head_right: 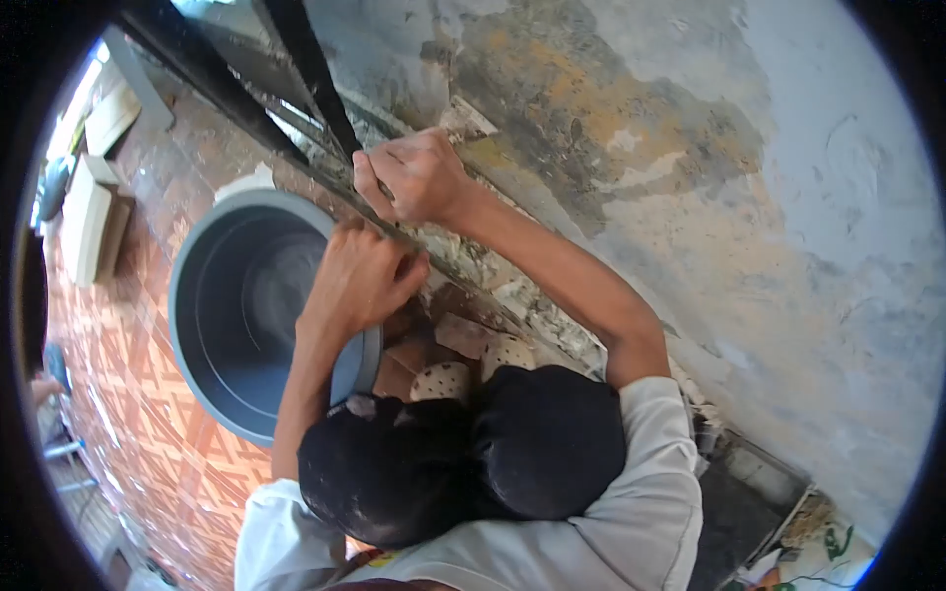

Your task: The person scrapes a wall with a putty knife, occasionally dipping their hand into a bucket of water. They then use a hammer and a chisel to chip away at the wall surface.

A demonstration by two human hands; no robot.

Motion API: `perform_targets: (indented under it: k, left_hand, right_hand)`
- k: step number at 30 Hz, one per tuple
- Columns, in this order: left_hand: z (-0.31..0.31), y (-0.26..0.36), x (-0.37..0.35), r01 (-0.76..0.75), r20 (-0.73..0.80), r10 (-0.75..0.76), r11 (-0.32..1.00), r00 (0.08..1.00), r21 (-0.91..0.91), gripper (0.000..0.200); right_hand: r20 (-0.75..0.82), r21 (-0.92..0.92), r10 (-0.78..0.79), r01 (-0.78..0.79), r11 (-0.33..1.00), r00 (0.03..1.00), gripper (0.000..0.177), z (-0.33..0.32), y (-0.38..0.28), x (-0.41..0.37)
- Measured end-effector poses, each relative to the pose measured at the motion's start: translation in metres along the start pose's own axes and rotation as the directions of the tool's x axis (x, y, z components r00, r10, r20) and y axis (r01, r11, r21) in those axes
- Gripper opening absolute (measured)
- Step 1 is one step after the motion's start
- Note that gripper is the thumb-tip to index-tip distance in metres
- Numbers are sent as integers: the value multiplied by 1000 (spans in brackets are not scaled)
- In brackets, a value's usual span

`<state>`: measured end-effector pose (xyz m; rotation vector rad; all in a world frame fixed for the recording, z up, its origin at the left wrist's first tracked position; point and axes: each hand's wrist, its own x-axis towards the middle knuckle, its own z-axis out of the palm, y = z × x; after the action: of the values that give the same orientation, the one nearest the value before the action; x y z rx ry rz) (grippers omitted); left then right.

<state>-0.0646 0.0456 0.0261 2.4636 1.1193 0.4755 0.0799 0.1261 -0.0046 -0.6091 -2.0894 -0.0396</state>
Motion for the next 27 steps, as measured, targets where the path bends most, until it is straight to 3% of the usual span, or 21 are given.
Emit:
perform_targets:
  k: [6, 10, 11, 14, 19, 22, 27]
  left_hand:
    - [-2, 3, 5, 37, 70, -38, 999, 997, 13, 32]
    - [-2, 13, 0, 68, 124, -70, 997, 990, 24, 29]
    - [-3, 11, 3, 67, 109, -70, 997, 992, 32, 29]
    - [-3, 10, 4, 90, 147, -94, 995, 985, 35, 29]
    - [-1, 12, 5, 90, 146, -95, 995, 985, 43, 29]
    - [-2, 13, 2, 90, 154, -98, 994, 983, 57, 29]
    - [-1, 11, 5, 95, 150, -101, 994, 984, 45, 29]
  right_hand:
    - [-68, -71, 29, -34, 997, 997, 24, -2, -6, 7]
    - [-28, 60, 156, -154, 986, 987, 27, 5, 20, -11]
    - [-58, 39, 56, -54, 998, 997, 28, 8, 16, -18]
    - [-52, -32, -47, 45, 998, 998, 28, -13, -6, -5]
    - [-198, 6, 18, -17, 1000, 980, 32, -9, -5, 12]
    - [-114, 5, -35, 35, 999, 993, 31, -11, -1, 7]
    - [-163, 37, 32, -26, 999, 986, 29, -9, 6, 8]
